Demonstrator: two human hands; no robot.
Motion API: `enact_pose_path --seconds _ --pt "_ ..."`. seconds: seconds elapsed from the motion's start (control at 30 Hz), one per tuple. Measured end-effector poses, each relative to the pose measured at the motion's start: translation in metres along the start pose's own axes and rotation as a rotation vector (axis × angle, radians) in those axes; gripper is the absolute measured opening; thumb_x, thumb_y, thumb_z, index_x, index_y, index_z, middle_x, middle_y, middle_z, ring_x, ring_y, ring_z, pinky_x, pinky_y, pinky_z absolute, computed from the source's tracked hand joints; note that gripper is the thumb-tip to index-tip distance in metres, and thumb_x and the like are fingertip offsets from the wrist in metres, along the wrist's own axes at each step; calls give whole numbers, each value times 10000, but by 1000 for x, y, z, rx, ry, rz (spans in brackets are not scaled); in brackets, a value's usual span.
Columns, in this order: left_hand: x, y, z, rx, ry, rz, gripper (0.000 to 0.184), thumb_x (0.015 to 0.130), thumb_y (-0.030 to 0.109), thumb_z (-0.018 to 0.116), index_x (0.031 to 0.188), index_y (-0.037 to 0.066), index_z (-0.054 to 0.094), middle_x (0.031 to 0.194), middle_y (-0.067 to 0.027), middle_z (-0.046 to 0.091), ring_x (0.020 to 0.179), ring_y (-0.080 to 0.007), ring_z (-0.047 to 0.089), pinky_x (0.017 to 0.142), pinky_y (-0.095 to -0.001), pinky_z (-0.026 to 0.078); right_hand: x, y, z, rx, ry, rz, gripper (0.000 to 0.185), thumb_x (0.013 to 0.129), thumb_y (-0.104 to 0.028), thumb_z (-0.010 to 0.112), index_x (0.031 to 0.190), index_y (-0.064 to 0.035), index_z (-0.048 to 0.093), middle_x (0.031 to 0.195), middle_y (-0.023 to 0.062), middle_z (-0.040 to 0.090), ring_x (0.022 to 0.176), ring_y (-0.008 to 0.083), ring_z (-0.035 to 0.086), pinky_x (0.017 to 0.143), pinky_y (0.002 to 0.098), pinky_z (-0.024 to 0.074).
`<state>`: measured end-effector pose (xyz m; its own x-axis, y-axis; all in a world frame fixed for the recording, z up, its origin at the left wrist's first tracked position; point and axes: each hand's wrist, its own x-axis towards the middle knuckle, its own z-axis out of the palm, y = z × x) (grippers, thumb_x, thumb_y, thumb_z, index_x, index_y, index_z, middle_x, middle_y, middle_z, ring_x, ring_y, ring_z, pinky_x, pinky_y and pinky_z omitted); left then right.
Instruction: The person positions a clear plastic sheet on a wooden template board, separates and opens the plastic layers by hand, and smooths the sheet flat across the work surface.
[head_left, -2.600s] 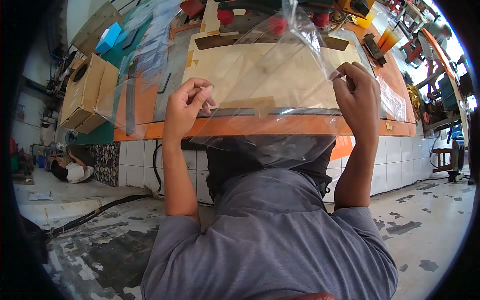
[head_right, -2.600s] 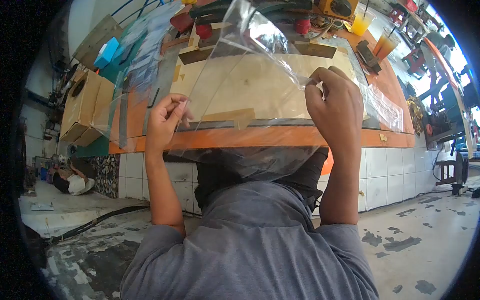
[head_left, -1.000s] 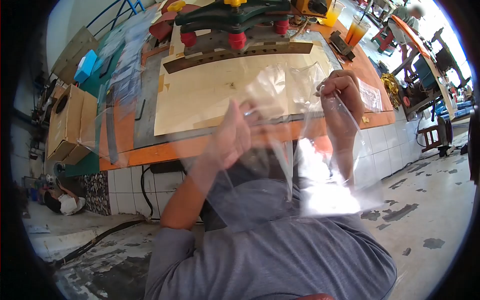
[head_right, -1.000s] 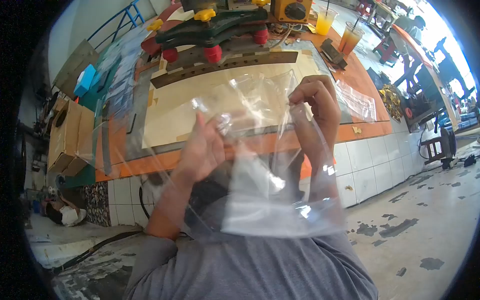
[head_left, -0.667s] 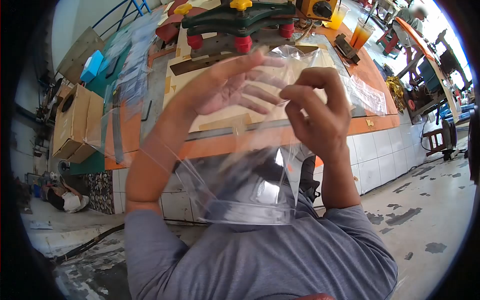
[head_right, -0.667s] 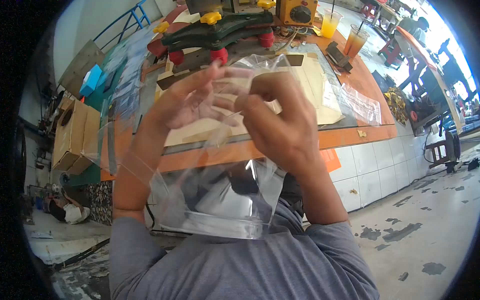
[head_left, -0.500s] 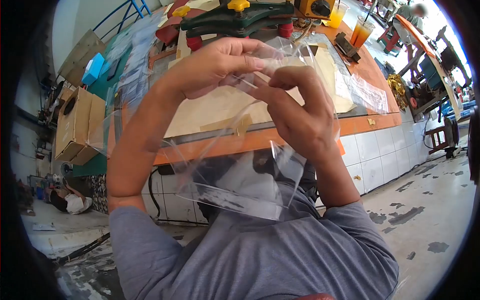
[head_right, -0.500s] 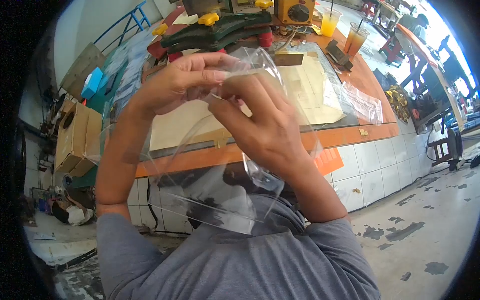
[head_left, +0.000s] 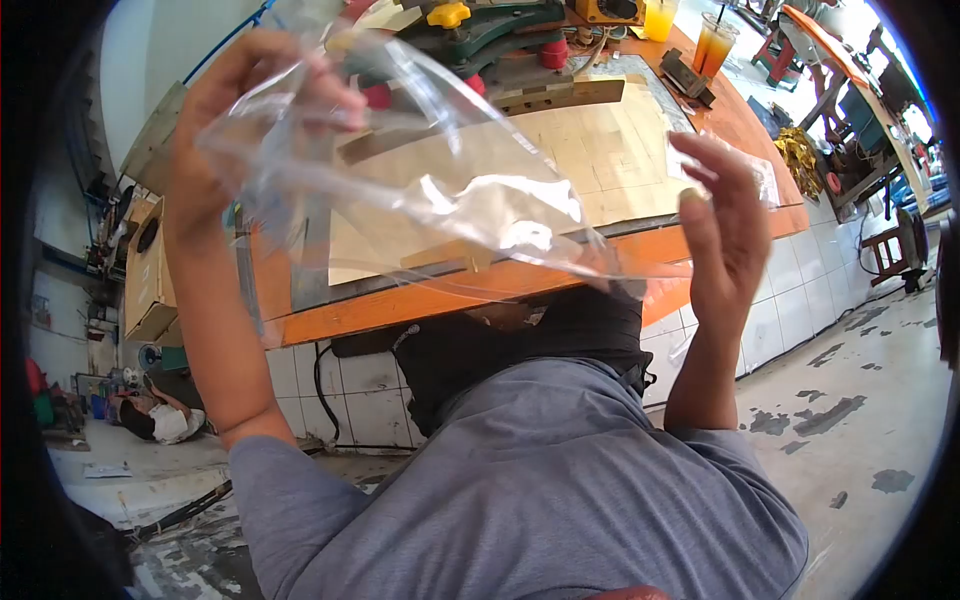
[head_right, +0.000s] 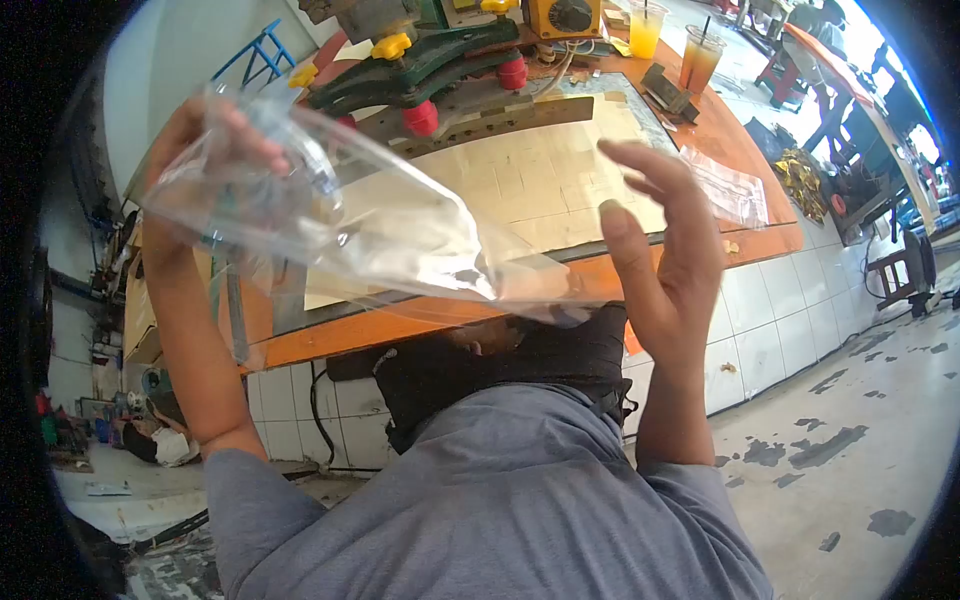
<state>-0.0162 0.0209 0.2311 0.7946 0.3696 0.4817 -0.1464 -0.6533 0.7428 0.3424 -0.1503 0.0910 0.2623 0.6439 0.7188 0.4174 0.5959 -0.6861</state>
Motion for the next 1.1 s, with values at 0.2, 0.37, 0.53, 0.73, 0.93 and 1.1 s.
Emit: enact_pose_path --seconds 0.2,0.37,0.53,0.73,0.93,1.1 --pt "-104 20 34 235 492 -46 507 1023 251 718 1431 18 525 1031 -280 746 928 -312 759 720 -406 647 -52 20 -3 246 -574 423 594 1006 -387 740 1448 -9 617 1375 132 699 1322 273 634 1134 404 462" --pt "-140 33 69 21 95 229 547 888 170 880 1340 37 601 1047 -382 740 959 -403 795 763 -423 666 -83 13 22 414 -933 396 721 981 -417 772 1537 -35 516 1372 192 688 1325 297 653 1110 411 489" --pt "-202 31 130 6 263 193 700 800 194 971 1316 -23 551 1047 -419 723 942 -409 803 700 -402 673 -87 5 39 348 -1032 466 546 936 -460 826 1231 -31 662 741 77 629 674 211 635 629 356 484" --pt "-259 48 120 -91 377 -20 530 835 37 910 1168 -72 513 1081 -412 722 976 -420 797 826 -446 679 -50 -10 14 194 -838 503 278 942 -229 850 1113 -59 713 676 2 576 614 99 526 603 286 415" --pt "-277 76 112 307 672 75 369 961 124 777 1192 -52 549 1009 -306 717 908 -380 755 827 -439 670 -35 -5 11 -5 -586 357 226 979 -204 803 1083 -29 707 760 38 631 684 126 610 640 296 460" --pt "-298 97 104 632 922 -26 352 997 220 714 1158 -46 549 923 -252 696 826 -328 724 760 -422 640 -52 8 18 -232 -468 182 221 990 -171 774 1096 7 697 1030 141 714 885 259 719 823 372 561"
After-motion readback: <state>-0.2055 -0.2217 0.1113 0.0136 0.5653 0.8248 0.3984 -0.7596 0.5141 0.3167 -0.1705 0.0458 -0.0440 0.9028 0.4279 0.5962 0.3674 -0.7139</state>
